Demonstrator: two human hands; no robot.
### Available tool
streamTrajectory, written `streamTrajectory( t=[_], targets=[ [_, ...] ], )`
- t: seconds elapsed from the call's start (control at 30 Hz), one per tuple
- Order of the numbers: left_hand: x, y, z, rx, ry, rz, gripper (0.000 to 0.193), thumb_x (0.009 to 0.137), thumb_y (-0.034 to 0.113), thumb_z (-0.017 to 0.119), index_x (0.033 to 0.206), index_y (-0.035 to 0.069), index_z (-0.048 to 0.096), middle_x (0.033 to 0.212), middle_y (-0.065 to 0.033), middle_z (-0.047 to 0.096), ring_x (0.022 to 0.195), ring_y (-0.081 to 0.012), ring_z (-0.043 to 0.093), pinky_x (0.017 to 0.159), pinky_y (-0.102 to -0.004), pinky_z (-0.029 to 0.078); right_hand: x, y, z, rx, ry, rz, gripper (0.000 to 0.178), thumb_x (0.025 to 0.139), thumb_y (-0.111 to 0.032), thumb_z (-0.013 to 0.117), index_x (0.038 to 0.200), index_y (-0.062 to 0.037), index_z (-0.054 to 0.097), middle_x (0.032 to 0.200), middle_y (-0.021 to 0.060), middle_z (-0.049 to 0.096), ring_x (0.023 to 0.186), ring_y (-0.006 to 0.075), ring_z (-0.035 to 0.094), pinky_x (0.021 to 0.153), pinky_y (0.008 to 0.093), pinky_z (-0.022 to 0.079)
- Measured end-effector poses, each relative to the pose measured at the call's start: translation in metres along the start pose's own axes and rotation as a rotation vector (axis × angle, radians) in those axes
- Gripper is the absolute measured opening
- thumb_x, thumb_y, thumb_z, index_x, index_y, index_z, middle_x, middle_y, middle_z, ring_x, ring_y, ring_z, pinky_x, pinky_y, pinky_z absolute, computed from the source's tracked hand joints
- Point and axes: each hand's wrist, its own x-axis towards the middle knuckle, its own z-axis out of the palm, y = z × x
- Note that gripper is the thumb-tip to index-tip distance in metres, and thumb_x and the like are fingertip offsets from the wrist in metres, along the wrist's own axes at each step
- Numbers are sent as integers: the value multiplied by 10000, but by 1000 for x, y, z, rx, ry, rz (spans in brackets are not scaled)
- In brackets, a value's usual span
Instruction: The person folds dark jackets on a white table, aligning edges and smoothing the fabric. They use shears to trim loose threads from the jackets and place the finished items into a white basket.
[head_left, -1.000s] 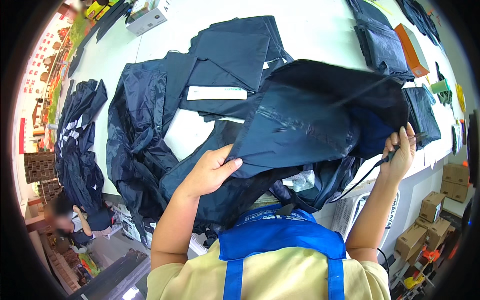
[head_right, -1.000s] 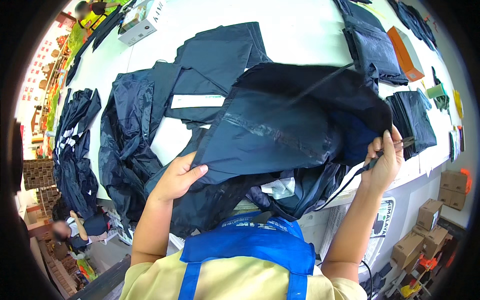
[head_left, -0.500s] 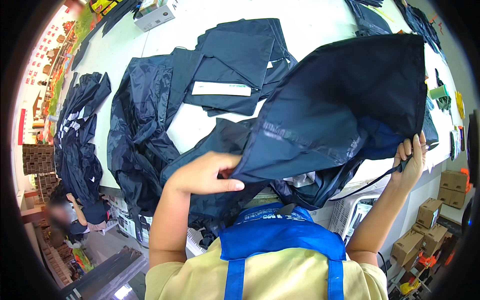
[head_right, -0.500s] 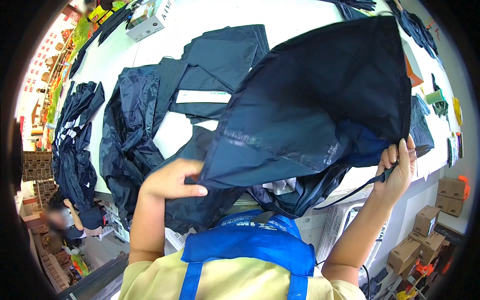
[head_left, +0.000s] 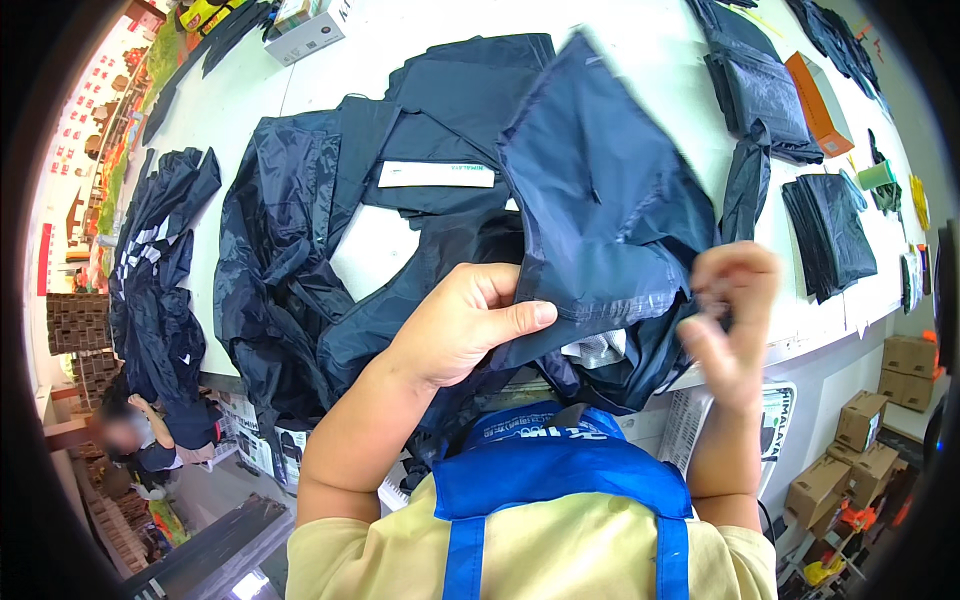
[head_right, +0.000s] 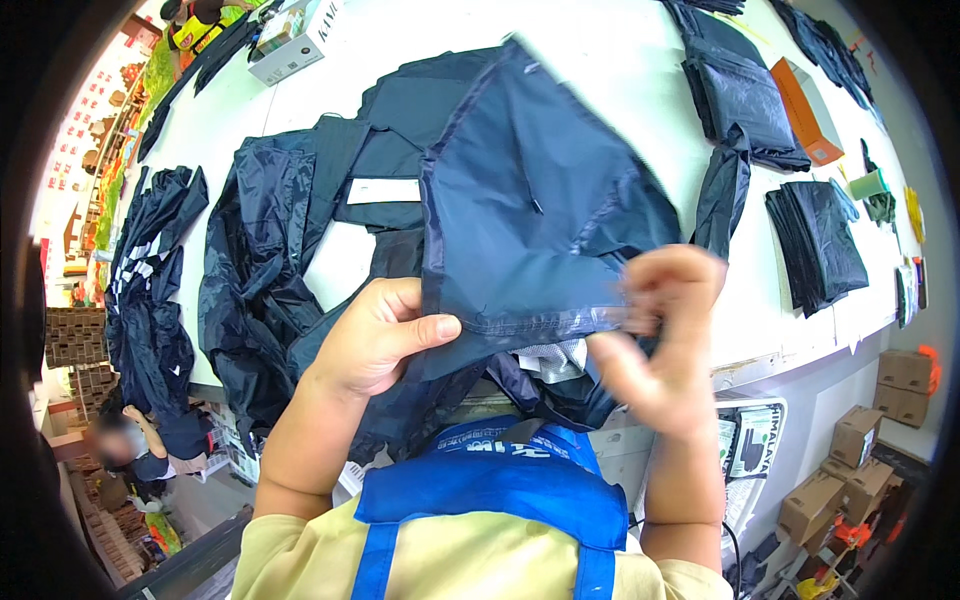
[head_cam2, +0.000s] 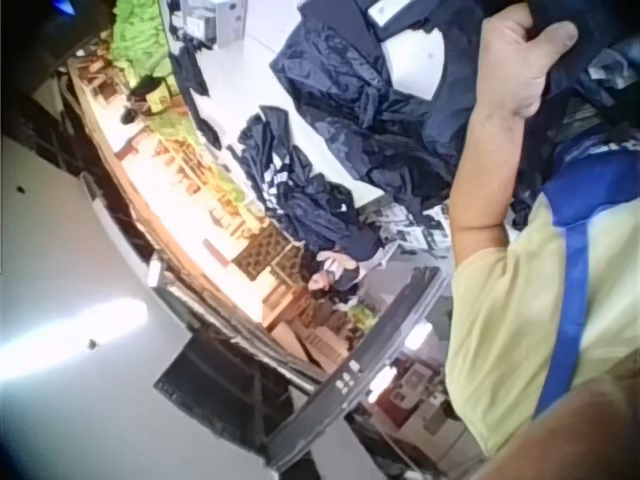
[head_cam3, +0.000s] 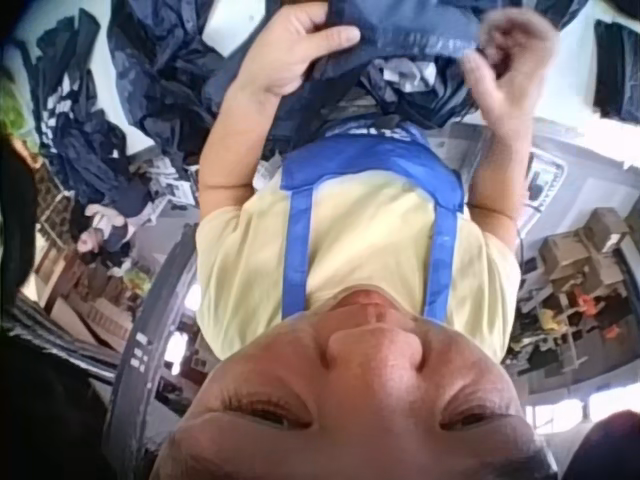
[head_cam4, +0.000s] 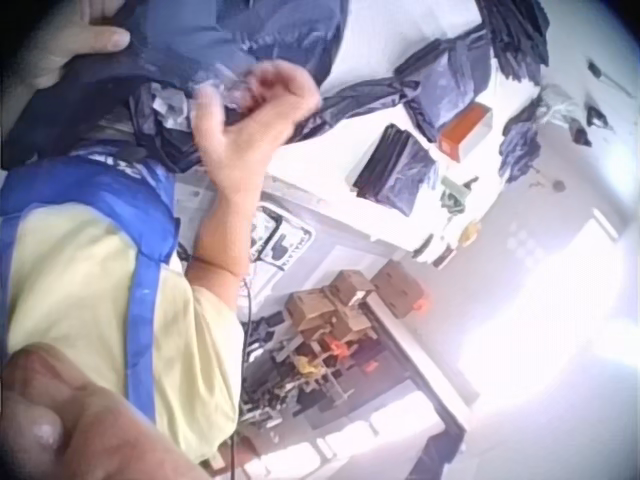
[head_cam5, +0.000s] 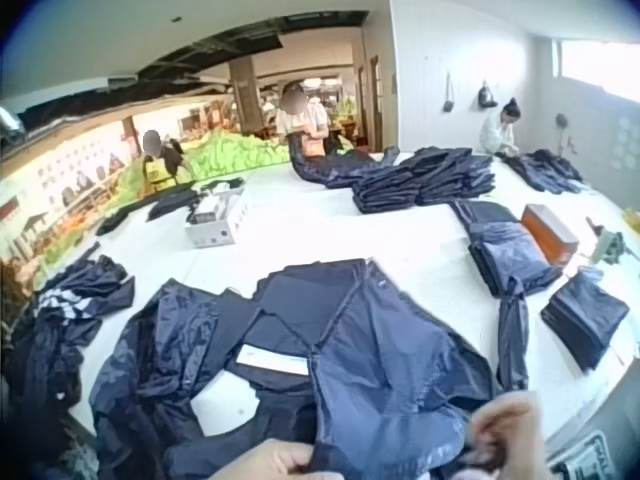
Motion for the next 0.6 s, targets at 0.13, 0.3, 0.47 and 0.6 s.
streamTrajectory(
  t=[0.13,0.3,0.47,0.6],
  targets=[
    [-4,5,1,-35,34,-31,160,857,56,680,987,-38,677,951,-82,698,847,-123,645,790,-269,510,12,-6,19,-81,-272,92,393,721,-131,783,1017,-17,551,816,73,533,693,164,525,626,284,450],
    [-7,-2,-3,18,27,16,150,872,53,666,988,-40,676,930,-69,693,805,-96,629,753,-242,509,23,-2,22,-77,-411,73,325,754,-124,761,1023,-15,615,791,87,557,694,219,560,636,309,473],
    [-8,-3,-4,39,30,2,148,862,32,670,988,-46,675,938,-79,695,810,-102,632,754,-248,511,27,-8,28,-100,-445,7,319,758,-136,757,1042,-24,666,771,94,564,654,223,572,598,323,468],
    [-8,-2,-1,77,41,12,147,863,26,667,990,-49,675,934,-76,693,802,-94,625,741,-243,508,28,-11,32,-122,-392,-55,332,745,-160,763,1033,-18,678,741,91,560,643,232,568,587,325,463]
  ],
)
